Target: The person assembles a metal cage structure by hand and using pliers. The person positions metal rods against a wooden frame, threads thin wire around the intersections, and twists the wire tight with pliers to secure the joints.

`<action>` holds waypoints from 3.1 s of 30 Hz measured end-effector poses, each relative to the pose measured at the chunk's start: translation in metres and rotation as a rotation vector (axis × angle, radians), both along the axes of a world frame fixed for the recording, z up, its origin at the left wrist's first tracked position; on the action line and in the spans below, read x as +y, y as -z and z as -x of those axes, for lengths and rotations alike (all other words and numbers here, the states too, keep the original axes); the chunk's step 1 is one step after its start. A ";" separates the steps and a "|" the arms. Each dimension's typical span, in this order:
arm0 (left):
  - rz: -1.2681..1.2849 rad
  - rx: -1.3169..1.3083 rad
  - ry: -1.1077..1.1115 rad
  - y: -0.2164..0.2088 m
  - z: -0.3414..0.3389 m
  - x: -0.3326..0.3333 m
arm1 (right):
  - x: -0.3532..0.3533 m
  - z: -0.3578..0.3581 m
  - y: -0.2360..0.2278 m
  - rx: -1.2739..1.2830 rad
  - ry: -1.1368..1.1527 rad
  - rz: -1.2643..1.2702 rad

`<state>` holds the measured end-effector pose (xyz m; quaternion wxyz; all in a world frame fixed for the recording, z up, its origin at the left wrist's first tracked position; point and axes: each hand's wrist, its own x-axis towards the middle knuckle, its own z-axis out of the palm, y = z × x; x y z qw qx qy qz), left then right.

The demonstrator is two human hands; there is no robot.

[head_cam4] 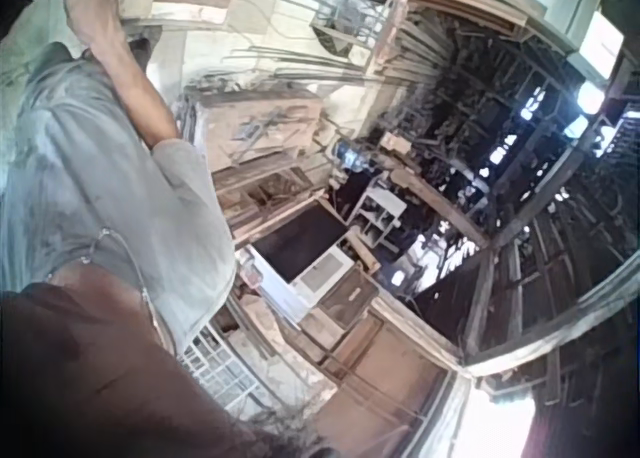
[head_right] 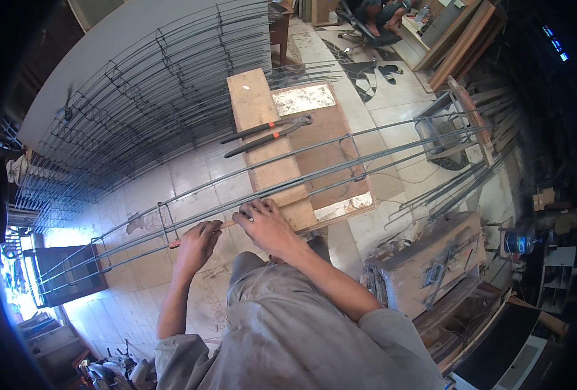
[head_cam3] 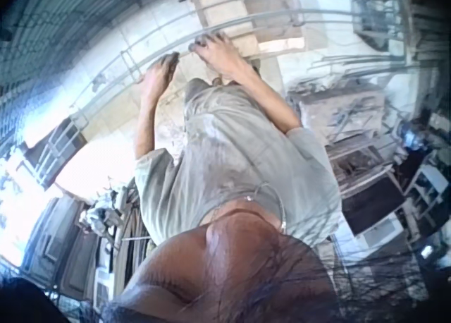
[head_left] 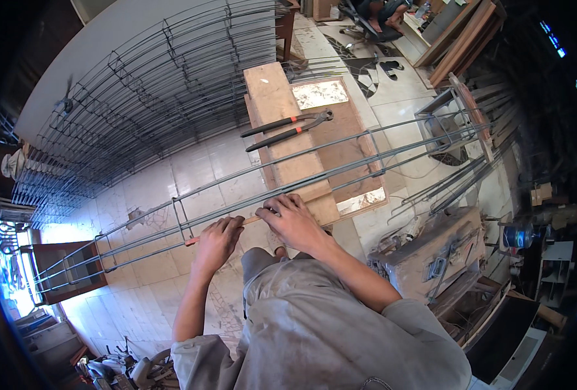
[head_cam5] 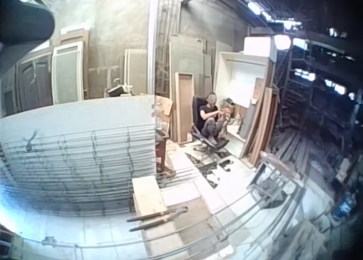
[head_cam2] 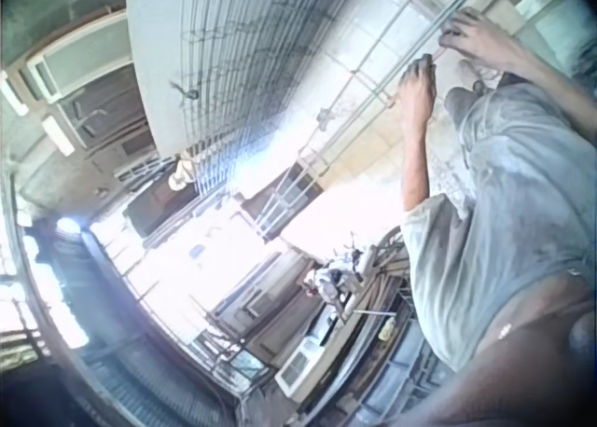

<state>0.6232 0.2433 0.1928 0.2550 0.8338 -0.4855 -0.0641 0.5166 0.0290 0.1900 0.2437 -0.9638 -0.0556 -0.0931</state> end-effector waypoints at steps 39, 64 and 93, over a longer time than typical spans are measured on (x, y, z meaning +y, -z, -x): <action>-0.008 0.037 0.029 -0.003 -0.006 0.000 | -0.122 0.084 0.012 -0.467 1.288 0.005; 0.025 0.037 -0.056 -0.005 -0.001 -0.007 | -0.059 -0.154 -0.051 0.294 0.767 -0.304; 0.069 0.071 -0.056 -0.005 -0.003 -0.008 | -0.159 0.168 -0.008 0.080 1.008 -0.058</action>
